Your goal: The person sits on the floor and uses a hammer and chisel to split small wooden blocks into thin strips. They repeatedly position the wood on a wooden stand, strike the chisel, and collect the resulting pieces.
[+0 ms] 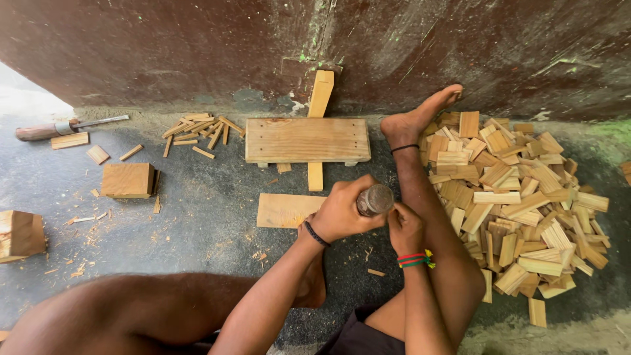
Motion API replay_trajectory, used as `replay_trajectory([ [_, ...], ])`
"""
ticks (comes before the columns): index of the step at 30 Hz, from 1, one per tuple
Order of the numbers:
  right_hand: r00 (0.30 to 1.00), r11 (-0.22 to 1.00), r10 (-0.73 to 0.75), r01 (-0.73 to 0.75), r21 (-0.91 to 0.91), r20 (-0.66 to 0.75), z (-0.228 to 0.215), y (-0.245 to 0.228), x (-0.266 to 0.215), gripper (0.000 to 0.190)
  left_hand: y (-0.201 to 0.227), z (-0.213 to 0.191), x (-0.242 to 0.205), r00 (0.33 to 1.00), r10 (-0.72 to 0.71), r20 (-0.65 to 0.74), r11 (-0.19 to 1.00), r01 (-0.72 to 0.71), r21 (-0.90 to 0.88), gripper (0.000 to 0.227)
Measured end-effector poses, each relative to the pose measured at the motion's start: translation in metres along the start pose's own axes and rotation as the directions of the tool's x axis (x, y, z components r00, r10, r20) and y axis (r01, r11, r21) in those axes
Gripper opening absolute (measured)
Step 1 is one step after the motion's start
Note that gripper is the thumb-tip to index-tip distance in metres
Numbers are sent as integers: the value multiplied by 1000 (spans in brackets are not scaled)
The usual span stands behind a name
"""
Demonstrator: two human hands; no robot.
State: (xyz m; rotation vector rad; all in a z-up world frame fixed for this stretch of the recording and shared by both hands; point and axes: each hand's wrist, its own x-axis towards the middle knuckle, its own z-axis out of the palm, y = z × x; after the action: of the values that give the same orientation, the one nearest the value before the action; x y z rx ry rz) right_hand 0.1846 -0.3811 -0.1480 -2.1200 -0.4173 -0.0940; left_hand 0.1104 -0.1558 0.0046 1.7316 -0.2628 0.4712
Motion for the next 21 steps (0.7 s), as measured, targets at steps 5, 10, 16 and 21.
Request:
replay_trajectory([
  [5, 1000, 996, 10, -9, 91, -17, -5, -4, 3, 16, -4, 0, -2, 995, -82, 62, 997, 82, 9, 37],
  [10, 1000, 995, -19, 19, 94, -1, -7, 7, 2, 14, 1, -3, 1, 998, -26, 52, 999, 28, -23, 37],
  [16, 999, 990, 42, -46, 132, 30, -3, 9, 3, 14, 3, -12, 1, 1000, -31, 2, 999, 31, 4, 35],
  [21, 1000, 997, 14, -14, 82, -4, -15, 2, 1, 19, 1, -3, -10, 999, -15, 31, 1000, 15, 3, 40],
])
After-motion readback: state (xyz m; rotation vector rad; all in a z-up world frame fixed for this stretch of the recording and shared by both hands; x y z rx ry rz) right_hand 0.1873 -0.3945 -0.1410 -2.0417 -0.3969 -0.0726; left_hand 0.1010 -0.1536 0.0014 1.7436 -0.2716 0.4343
